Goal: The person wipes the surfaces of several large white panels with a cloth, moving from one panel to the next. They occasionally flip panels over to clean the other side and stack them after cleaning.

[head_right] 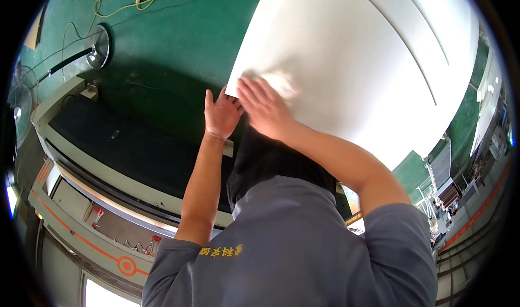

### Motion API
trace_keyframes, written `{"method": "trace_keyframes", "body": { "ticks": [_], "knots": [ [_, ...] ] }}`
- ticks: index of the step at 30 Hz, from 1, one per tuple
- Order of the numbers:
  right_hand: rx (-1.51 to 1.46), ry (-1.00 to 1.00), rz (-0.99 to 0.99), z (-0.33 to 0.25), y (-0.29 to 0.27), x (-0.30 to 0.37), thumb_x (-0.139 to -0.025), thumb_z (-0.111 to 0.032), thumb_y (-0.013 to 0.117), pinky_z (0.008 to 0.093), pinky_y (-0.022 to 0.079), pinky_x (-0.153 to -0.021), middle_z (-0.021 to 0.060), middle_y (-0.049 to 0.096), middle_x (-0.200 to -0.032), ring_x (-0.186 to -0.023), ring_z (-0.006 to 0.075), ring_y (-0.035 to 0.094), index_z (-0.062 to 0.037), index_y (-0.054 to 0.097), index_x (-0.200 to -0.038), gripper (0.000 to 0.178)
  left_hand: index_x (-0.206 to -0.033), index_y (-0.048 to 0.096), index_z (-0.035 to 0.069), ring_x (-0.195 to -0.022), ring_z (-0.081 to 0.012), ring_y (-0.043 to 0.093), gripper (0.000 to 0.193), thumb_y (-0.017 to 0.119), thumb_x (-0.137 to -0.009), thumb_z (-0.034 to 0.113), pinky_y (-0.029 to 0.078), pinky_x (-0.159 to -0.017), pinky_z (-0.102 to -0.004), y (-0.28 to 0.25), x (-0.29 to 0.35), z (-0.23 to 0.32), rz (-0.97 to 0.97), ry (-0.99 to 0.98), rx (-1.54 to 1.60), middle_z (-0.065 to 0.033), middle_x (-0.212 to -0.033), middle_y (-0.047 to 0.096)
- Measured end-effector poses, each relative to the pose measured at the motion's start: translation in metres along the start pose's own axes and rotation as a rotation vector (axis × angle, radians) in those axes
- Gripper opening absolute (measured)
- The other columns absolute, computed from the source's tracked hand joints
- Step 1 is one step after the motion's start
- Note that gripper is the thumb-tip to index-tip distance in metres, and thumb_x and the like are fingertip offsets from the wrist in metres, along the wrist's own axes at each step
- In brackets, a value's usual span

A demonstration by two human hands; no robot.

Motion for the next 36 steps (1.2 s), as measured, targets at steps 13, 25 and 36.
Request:
{"method": "trace_keyframes", "body": {
  "ticks": [13,25,36],
  "knots": [
    [0.157,-0.100,0.031,-0.013,-0.007,-0.049,-0.086,-0.034,0.063,0.0435,0.019,-0.125,0.0123,0.038,-0.160,-0.150,0.0255,0.031,-0.0020,0.049,-0.147,0.070,-0.161,0.020,0.006,-0.148,-0.0351,0.032,0.086,0.016,-0.102,0.068,0.024,-0.122,-0.0469,0.000,0.001,-0.002,-0.092,0.085,0.003,-0.0174,-0.162,0.031],
    [0.019,-0.062,-0.146,0.050,0.005,0.065,-0.090,-0.041,0.062,0.0580,0.014,-0.123,0.0333,0.031,-0.157,-0.151,0.0453,0.024,0.0162,0.039,-0.143,0.081,-0.146,0.043,-0.002,-0.129,-0.0296,0.053,0.089,0.015,-0.102,0.069,0.033,-0.117,-0.0454,-0.012,-0.028,-0.164,0.061,-0.035,0.324,-0.0165,-0.141,0.056],
    [0.084,-0.115,-0.071,0.030,0.005,0.033,-0.085,-0.043,0.072,0.0591,0.015,-0.122,0.0301,0.032,-0.158,-0.150,0.0463,0.023,0.0136,0.038,-0.146,0.089,-0.140,0.050,-0.002,-0.135,-0.0289,0.050,0.083,0.022,-0.103,0.066,0.033,-0.118,-0.0429,0.010,-0.012,-0.177,-0.024,0.103,0.491,-0.0174,-0.141,0.057]
  ]
}}
Point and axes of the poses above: each hand's wrist, its own x-axis away from the middle knuckle, its own y-axis out of the palm, z = x × y, the point moved 3 cm from there along -x, towards the middle knuckle
